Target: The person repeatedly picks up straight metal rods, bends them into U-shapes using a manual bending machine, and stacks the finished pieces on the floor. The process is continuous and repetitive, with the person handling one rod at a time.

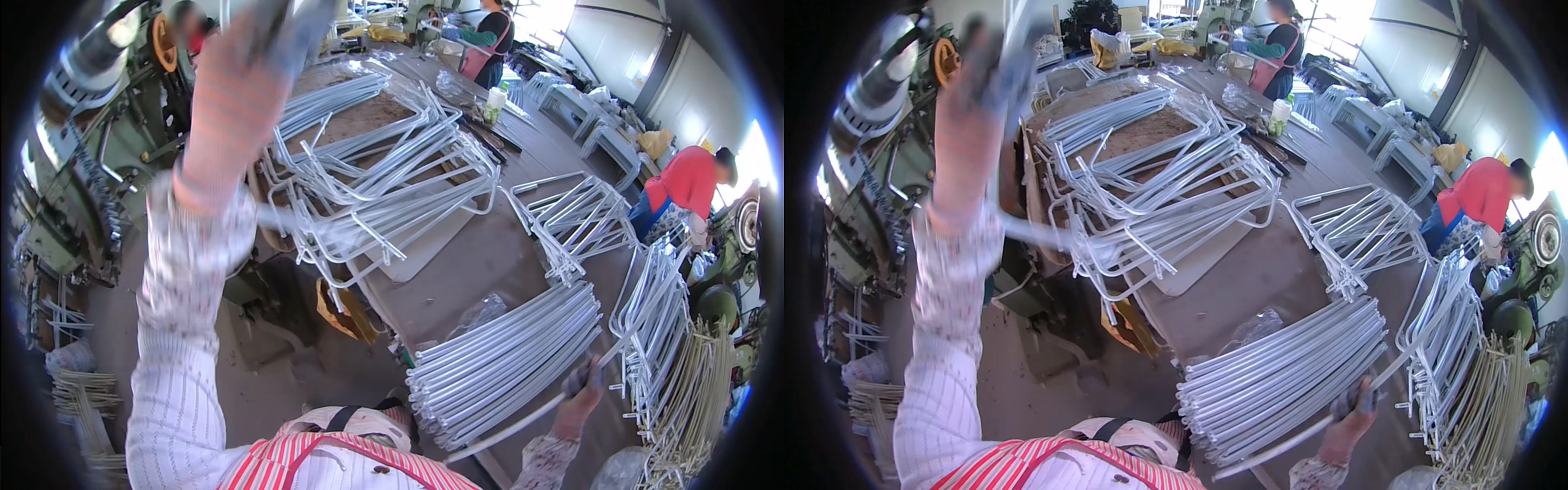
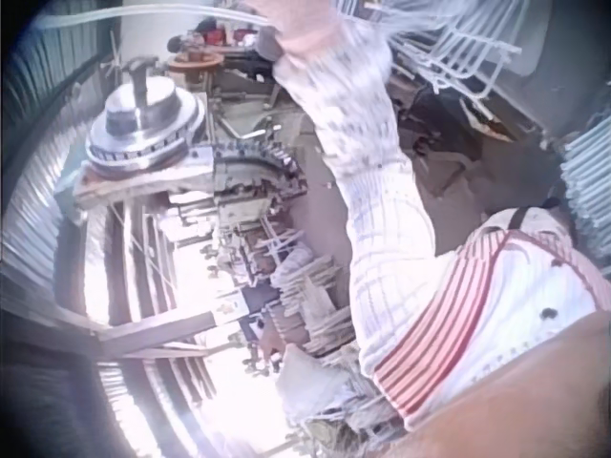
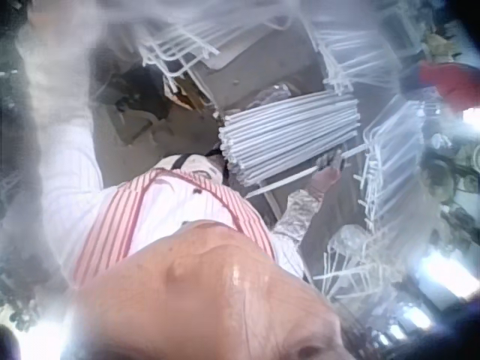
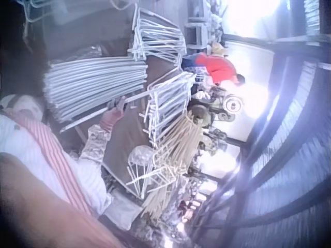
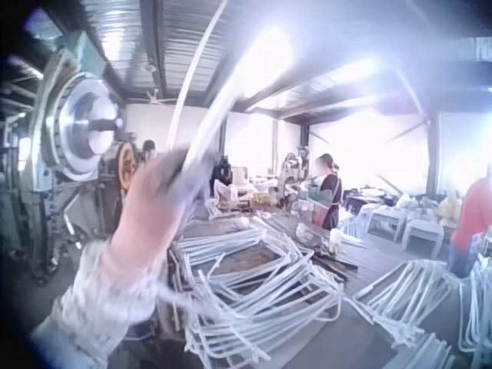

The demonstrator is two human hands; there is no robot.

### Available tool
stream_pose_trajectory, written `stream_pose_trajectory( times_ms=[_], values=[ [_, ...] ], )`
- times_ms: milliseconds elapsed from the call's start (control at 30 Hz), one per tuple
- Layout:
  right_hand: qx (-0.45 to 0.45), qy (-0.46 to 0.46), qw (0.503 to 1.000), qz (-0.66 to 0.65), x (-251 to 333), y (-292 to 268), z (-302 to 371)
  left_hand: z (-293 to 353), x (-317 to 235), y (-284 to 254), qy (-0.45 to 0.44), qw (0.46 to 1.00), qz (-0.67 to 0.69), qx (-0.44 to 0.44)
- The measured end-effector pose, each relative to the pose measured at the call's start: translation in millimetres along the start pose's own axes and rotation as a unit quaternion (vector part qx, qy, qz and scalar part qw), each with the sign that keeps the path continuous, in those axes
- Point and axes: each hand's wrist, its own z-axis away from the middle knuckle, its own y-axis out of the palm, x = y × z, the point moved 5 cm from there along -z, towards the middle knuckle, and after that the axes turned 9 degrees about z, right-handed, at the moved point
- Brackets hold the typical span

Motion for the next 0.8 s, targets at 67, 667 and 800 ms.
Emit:
stream_pose_trajectory(
  times_ms=[67,667,800],
  values=[
    [0.093,0.001,0.99,-0.109,33.7,57.4,17.4,73.5,-13.5,-27.4,-0.198,0.938,0.281,-0.042],
    [0.521,0.363,0.724,-0.27,-153.0,459.0,411.8,543.6,-126.2,-480.8,-0.782,0.622,-0.03,0.028],
    [0.562,0.377,0.707,-0.205,-156.4,506.4,471.4,540.0,-136.3,-511.3,-0.812,0.58,-0.067,-0.024]
  ],
)
